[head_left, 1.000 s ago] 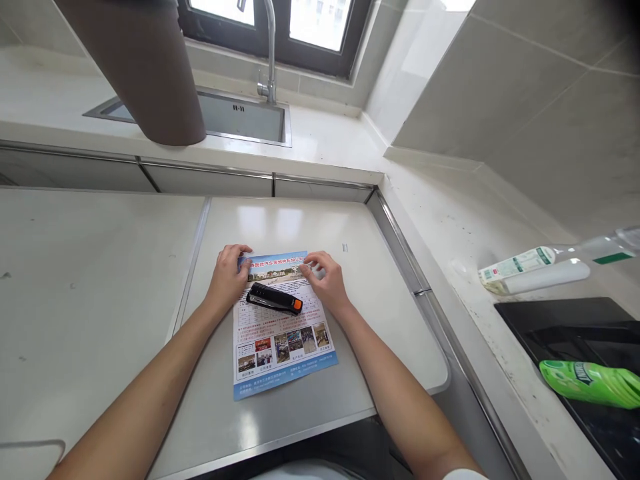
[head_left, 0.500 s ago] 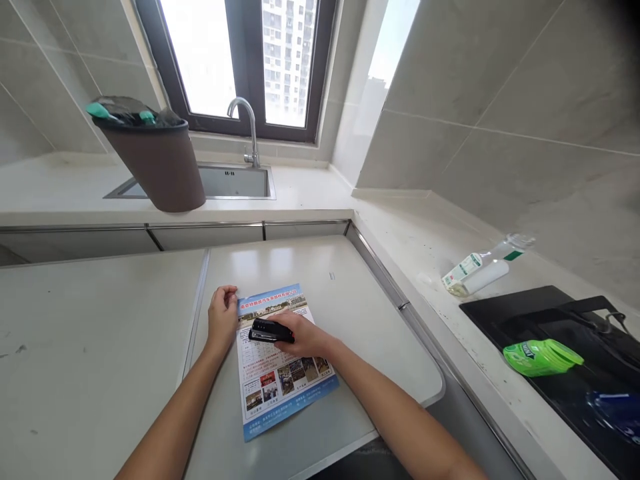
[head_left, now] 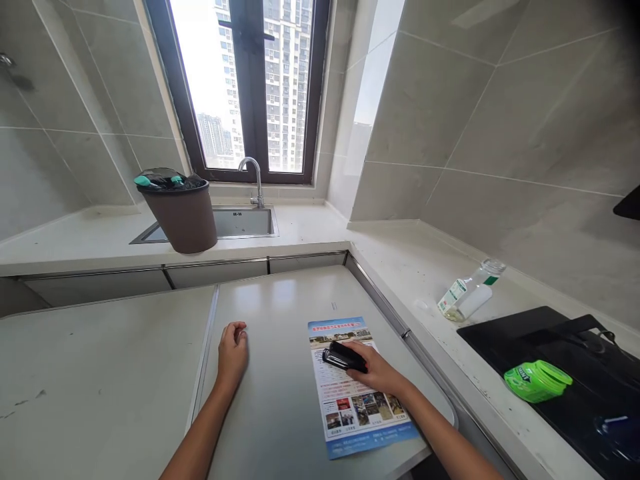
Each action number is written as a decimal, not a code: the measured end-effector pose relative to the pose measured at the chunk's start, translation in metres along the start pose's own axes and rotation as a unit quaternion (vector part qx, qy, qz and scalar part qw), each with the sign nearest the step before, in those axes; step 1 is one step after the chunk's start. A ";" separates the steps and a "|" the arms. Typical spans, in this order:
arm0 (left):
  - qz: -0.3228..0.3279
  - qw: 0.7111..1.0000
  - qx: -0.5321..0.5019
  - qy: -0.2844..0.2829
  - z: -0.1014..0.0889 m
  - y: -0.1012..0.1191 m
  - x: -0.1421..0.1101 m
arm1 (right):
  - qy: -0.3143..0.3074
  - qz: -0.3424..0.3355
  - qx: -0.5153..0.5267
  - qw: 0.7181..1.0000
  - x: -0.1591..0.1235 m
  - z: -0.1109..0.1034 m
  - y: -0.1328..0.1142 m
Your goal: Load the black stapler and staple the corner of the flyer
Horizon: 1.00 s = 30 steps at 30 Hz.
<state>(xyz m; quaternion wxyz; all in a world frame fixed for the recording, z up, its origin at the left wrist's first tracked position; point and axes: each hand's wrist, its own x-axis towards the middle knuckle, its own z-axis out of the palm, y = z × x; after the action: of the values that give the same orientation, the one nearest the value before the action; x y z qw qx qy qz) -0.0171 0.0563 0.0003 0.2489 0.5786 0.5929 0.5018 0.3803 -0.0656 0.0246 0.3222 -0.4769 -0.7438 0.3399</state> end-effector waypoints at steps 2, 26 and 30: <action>0.007 1.000 0.000 -0.010 0.000 0.000 0.000 | 0.000 0.018 0.003 1.000 -0.006 -0.010 0.004; 0.010 1.000 -0.024 -0.012 -0.004 0.009 -0.002 | 0.127 0.088 0.308 0.939 0.019 -0.019 0.027; 0.010 1.000 -0.024 -0.011 -0.005 0.011 -0.002 | 0.134 0.099 0.254 0.953 0.018 -0.018 0.037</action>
<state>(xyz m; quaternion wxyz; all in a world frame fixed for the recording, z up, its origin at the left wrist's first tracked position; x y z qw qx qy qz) -0.0163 0.0507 0.0112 0.2637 0.5837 0.5722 0.5121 0.4065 -0.0337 0.0070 0.4947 -0.4912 -0.5318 0.4808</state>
